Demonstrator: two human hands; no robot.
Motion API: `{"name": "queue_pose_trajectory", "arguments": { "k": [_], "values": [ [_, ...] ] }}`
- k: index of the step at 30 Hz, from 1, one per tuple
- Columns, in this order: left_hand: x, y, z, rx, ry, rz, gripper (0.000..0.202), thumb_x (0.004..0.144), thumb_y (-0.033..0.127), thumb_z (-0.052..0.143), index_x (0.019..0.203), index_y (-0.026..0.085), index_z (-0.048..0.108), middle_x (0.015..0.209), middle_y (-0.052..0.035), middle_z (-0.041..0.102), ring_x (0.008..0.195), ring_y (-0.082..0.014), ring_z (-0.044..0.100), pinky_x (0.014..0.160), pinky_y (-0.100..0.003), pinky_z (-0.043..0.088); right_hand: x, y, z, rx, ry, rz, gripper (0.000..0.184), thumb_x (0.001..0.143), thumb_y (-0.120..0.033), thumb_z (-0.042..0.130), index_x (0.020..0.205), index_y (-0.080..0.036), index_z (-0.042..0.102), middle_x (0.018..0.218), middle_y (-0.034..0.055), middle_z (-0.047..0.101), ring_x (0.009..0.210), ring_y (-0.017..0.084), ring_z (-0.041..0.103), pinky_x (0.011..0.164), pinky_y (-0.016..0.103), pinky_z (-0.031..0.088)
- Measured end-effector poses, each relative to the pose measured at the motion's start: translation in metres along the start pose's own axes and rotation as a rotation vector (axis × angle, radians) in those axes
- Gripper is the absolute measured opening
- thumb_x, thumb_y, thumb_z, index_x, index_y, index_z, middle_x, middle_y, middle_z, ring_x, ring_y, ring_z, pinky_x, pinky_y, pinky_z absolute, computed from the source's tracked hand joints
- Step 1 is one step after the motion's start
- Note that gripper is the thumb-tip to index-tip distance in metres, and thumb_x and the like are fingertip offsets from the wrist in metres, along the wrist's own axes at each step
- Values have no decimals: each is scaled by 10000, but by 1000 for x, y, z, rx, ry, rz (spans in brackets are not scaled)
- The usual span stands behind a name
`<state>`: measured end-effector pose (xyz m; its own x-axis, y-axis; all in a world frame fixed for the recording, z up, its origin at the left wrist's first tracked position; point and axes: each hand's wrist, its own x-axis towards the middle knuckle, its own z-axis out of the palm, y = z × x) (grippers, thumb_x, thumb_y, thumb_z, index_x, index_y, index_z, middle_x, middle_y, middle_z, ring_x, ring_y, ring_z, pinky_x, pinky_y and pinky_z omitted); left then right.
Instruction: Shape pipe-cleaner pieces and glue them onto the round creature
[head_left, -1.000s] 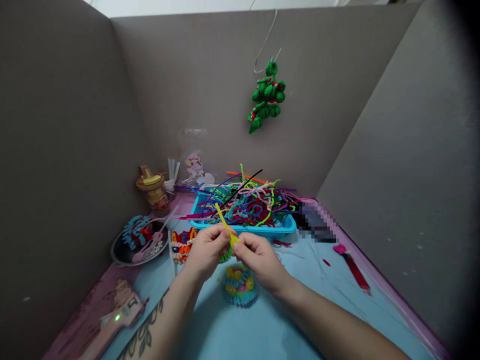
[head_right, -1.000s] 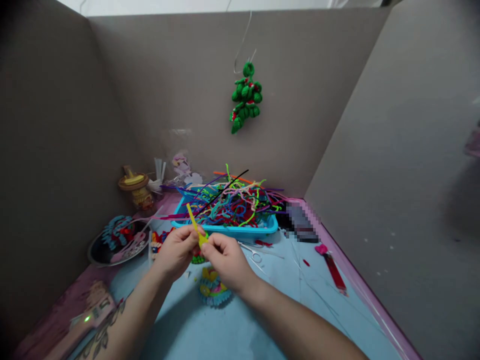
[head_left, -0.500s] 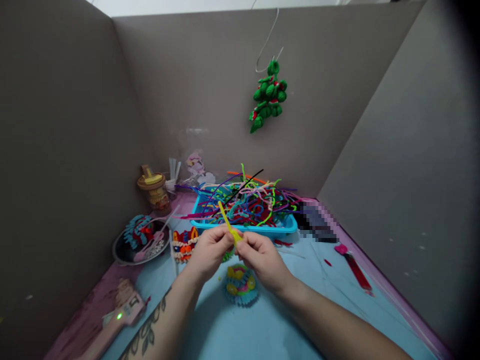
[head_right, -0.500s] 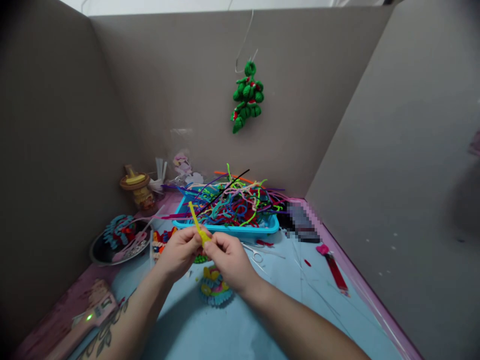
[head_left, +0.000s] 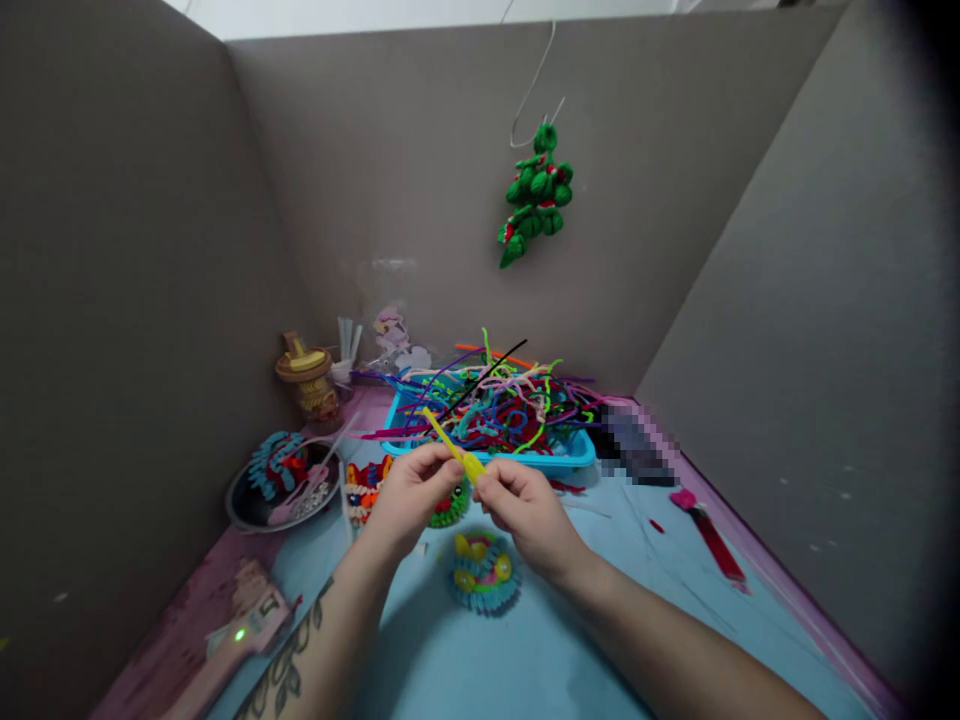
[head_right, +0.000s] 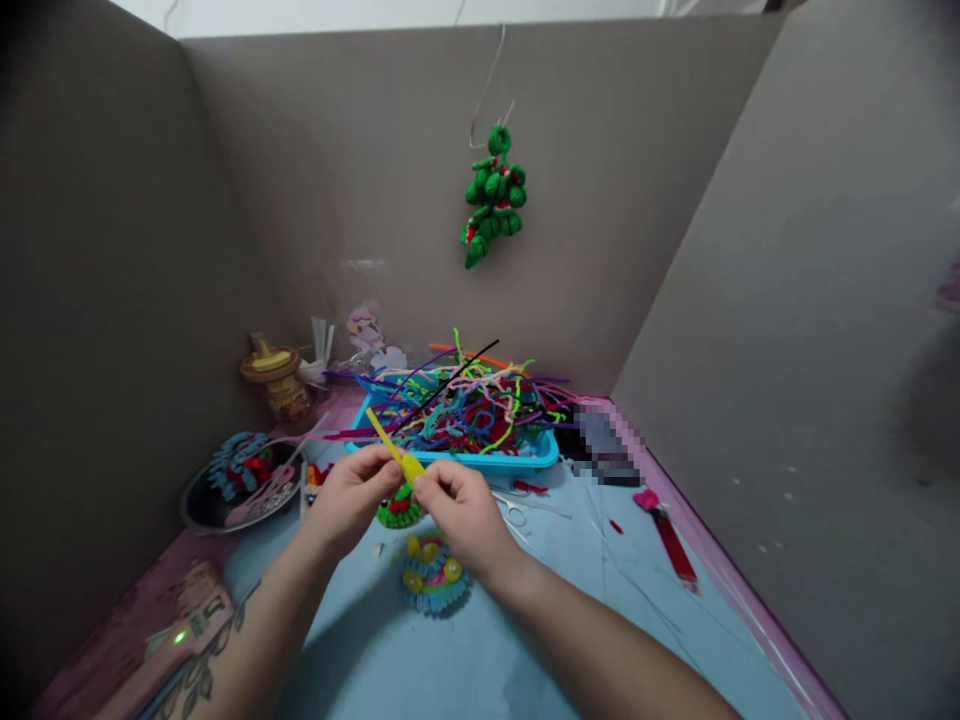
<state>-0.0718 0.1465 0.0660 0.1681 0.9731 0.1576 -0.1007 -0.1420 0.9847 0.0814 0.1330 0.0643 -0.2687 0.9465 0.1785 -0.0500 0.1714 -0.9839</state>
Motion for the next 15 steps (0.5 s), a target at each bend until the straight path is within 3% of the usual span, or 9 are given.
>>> {"name": "queue_pose_trajectory", "arguments": {
  "k": [4, 10, 15],
  "values": [
    [-1, 11, 0, 161, 43, -2, 242, 734, 368, 644, 685, 131, 631, 580, 27, 508, 535, -82, 410, 507, -193, 332, 2, -4, -1, -115, 20, -25, 253, 812, -331, 513, 618, -172, 471, 557, -49, 392, 519, 87, 339, 502, 222, 284],
    [-4, 22, -1, 363, 77, 3, 250, 770, 366, 580, 692, 134, 629, 607, 15, 507, 561, -91, 416, 493, -191, 324, 4, -1, -4, -292, 16, -78, 261, 815, -319, 500, 602, -171, 468, 567, -38, 389, 561, 105, 371, 523, 230, 297],
    [-4, 27, -4, 459, 26, -12, 261, 777, 355, 547, 626, 142, 561, 578, 33, 445, 535, -81, 376, 477, -190, 288, 8, -3, -7, -317, -87, -79, 334, 809, -404, 533, 586, -162, 478, 571, -25, 443, 551, 99, 392, 515, 222, 307]
  ]
}}
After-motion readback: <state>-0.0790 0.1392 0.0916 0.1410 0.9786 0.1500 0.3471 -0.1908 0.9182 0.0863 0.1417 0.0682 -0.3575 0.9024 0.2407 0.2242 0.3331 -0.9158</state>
